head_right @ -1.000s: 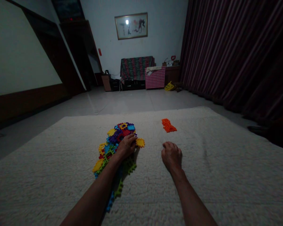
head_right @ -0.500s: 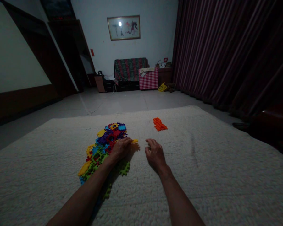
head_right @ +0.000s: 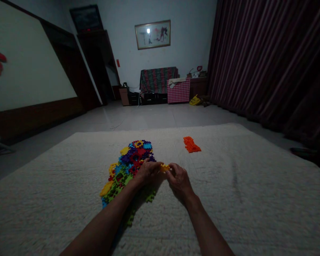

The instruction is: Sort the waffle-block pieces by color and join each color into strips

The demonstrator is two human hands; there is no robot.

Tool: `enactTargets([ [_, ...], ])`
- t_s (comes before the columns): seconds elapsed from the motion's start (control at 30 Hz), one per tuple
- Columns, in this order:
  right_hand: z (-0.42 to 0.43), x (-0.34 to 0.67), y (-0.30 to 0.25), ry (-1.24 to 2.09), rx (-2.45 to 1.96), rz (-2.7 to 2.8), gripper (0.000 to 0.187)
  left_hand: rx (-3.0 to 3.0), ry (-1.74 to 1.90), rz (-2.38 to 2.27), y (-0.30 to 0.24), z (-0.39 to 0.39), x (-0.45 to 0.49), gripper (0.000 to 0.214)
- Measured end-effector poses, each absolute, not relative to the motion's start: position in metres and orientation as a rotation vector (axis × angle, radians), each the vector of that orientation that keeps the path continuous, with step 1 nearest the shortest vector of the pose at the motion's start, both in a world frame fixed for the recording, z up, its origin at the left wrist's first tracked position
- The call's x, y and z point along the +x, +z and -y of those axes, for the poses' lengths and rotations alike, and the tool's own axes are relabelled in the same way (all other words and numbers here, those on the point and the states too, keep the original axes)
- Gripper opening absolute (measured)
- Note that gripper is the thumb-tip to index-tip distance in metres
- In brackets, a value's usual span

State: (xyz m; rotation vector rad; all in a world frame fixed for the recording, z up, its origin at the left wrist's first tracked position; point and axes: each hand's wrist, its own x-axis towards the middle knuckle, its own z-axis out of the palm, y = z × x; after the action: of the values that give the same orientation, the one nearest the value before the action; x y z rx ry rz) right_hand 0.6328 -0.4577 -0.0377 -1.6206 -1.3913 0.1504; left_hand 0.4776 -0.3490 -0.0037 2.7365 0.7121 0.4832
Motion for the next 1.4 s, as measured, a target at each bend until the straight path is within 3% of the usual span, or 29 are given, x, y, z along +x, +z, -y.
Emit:
enactTargets([
  [0.27, 0.455, 0.654, -0.041, 0.231, -1.701, 1.010, 0.038, 2.646, 0.766, -0.825, -0.012, 0.338, 0.477, 0.033],
  [0.5, 0.475, 0.678, -0.027, -0.206, -2.139, 0.702, 0.046, 2.569, 0.913, -0.938, -0.012, 0.329, 0.472, 0.029],
  [0.6, 0.477, 0.675, -0.026, -0.240, -2.152, 0.745, 0.041, 2.493, 0.958, -1.018, -0.002, 0.326, 0.468, 0.029],
  [0.9, 0.465, 0.672, -0.048, -0.228, -2.155, 1.190, 0.028, 2.570, 0.431, -1.632, 0.035, 0.256, 0.472, 0.028],
  [1.4, 0.467, 0.669, -0.044, -0.247, -2.135, 1.204, 0.026, 2.473, 0.404, -1.879, 0.021, 0.222, 0.486, 0.032],
])
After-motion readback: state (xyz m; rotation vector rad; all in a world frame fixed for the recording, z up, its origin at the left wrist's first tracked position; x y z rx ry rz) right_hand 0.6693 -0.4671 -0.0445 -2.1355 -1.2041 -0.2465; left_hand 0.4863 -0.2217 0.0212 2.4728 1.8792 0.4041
